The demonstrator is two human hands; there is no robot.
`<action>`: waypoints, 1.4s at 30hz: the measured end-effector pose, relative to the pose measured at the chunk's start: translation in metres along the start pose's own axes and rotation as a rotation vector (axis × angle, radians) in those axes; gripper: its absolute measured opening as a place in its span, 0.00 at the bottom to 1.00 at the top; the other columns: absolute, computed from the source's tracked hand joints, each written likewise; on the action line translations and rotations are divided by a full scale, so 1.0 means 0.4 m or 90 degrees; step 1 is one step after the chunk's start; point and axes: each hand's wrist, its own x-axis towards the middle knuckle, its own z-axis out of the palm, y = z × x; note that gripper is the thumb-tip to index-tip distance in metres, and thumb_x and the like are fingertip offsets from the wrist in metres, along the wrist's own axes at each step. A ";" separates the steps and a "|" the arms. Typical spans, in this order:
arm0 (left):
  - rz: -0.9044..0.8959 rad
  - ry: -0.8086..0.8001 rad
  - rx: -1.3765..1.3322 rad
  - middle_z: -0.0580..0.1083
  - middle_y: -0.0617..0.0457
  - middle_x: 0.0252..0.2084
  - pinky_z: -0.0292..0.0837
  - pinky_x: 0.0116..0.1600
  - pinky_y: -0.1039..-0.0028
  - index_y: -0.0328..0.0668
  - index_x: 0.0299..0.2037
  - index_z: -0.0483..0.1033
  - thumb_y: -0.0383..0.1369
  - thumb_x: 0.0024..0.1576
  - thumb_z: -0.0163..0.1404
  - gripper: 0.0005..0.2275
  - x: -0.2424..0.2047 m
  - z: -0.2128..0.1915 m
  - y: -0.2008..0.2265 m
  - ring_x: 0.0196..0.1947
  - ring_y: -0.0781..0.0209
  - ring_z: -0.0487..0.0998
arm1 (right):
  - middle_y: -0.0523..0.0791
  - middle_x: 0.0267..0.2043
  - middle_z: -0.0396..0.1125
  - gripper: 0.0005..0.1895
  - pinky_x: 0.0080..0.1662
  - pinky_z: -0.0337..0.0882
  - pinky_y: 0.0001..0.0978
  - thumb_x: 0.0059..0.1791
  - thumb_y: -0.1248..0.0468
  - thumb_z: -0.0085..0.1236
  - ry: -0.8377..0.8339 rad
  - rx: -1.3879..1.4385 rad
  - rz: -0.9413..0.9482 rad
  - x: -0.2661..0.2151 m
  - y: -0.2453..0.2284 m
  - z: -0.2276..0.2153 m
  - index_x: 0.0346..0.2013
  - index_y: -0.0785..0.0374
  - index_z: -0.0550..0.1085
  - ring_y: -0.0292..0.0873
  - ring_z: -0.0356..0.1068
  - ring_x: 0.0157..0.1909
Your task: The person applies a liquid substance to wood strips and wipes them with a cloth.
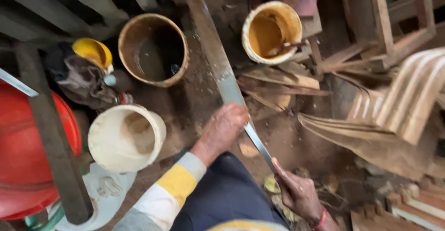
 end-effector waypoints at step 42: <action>-0.125 -0.017 -0.157 0.82 0.52 0.37 0.79 0.42 0.72 0.42 0.40 0.84 0.28 0.61 0.51 0.07 0.296 -0.188 -0.325 0.34 0.62 0.83 | 0.52 0.29 0.71 0.35 0.33 0.69 0.48 0.46 0.69 0.54 0.059 -0.043 0.011 0.424 0.070 0.122 0.70 0.56 0.65 0.55 0.71 0.28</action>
